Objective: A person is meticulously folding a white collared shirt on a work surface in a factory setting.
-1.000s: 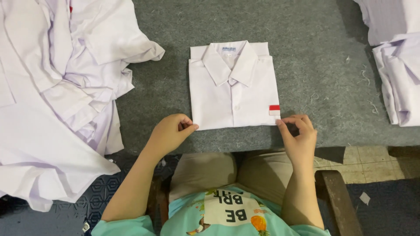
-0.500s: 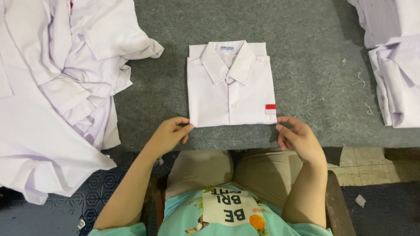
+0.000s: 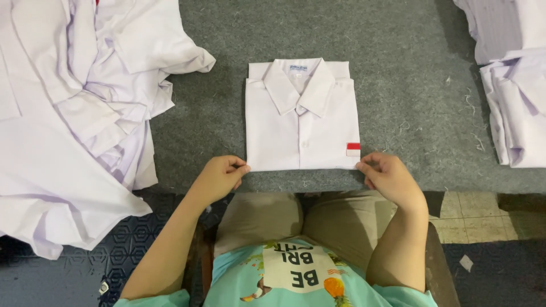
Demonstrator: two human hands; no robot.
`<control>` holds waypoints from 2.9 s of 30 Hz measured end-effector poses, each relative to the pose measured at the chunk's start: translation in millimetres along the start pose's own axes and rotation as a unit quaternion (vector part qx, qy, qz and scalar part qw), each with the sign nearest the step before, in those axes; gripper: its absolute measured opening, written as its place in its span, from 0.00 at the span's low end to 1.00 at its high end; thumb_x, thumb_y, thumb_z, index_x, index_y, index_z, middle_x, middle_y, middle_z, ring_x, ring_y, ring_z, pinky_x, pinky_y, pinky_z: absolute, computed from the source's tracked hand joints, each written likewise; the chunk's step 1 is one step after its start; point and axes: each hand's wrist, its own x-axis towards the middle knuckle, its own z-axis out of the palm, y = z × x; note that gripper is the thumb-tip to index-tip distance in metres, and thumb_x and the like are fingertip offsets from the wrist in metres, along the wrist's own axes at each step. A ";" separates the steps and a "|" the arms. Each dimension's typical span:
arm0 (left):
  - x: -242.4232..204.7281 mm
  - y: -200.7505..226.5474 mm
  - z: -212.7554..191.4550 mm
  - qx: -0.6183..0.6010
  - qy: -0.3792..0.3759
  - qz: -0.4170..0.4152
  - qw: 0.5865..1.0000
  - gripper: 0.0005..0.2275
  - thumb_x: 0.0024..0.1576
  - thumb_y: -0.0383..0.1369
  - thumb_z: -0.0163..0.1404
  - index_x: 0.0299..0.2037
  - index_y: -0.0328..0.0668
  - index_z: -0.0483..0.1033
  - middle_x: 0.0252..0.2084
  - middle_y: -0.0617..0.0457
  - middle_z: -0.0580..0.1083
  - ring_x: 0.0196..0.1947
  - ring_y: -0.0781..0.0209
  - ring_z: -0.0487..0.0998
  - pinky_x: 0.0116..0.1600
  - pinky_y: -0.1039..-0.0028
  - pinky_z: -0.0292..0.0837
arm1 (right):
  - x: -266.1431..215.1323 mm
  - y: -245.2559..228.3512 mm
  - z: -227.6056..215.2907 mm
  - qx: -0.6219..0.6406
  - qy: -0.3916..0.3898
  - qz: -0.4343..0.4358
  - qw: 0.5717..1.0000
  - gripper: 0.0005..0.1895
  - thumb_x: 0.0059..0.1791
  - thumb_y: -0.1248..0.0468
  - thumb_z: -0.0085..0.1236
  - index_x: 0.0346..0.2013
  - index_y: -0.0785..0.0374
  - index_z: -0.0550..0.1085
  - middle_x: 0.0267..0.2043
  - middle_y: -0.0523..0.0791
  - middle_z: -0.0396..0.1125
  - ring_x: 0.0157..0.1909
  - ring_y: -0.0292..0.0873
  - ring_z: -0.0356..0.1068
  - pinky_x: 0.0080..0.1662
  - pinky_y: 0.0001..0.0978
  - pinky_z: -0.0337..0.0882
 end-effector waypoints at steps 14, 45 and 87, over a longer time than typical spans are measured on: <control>10.1 62.7 44.9 0.220 0.168 0.390 0.878 0.15 0.59 0.41 0.56 0.49 0.40 0.72 0.52 0.44 0.70 0.57 0.43 0.66 0.56 0.51 0.61 | 85.4 -16.4 -27.3 -0.101 0.137 -0.169 0.971 0.13 0.56 0.63 0.56 0.53 0.68 0.76 0.40 0.53 0.74 0.38 0.49 0.76 0.37 0.40 0.73; 66.7 79.5 179.1 0.299 0.114 0.480 0.817 0.27 0.61 0.53 0.44 0.67 0.51 0.66 0.74 0.35 0.56 0.76 0.28 0.48 0.74 0.32 0.35 | 182.3 -66.6 -48.4 -0.061 -0.050 -0.189 0.979 0.14 0.46 0.59 0.67 0.41 0.65 0.80 0.33 0.49 0.70 0.41 0.45 0.67 0.42 0.36 0.67; 187.6 50.5 -40.4 -0.173 0.060 0.192 0.964 0.07 0.60 0.34 0.51 0.43 0.45 0.80 0.34 0.59 0.73 0.38 0.69 0.71 0.45 0.79 0.67 | 197.4 -42.9 -50.1 0.143 -0.047 -0.197 0.969 0.04 0.48 0.70 0.66 0.35 0.65 0.77 0.30 0.43 0.66 0.26 0.33 0.57 0.26 0.19 0.56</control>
